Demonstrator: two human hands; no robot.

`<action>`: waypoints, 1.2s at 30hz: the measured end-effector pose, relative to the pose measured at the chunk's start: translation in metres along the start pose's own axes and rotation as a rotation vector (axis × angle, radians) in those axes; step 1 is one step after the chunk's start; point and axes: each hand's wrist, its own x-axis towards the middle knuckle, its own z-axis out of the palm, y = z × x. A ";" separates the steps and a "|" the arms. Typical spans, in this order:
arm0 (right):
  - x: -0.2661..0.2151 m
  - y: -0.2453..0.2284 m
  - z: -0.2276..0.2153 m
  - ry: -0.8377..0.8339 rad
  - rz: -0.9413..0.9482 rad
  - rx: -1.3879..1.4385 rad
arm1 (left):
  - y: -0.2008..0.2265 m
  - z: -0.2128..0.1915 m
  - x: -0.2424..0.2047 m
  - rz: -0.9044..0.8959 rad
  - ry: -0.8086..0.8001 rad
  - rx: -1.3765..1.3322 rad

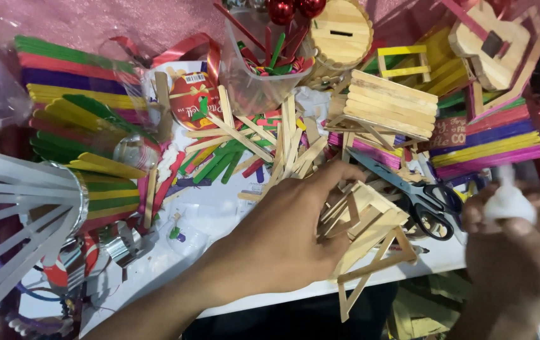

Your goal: Assembling a wooden miniature structure by cutting, gluing, and positioning popsicle sticks.

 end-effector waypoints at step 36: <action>0.056 -0.048 -0.040 -0.574 -0.095 -0.941 | 0.004 -0.007 0.010 -0.274 -0.148 -0.072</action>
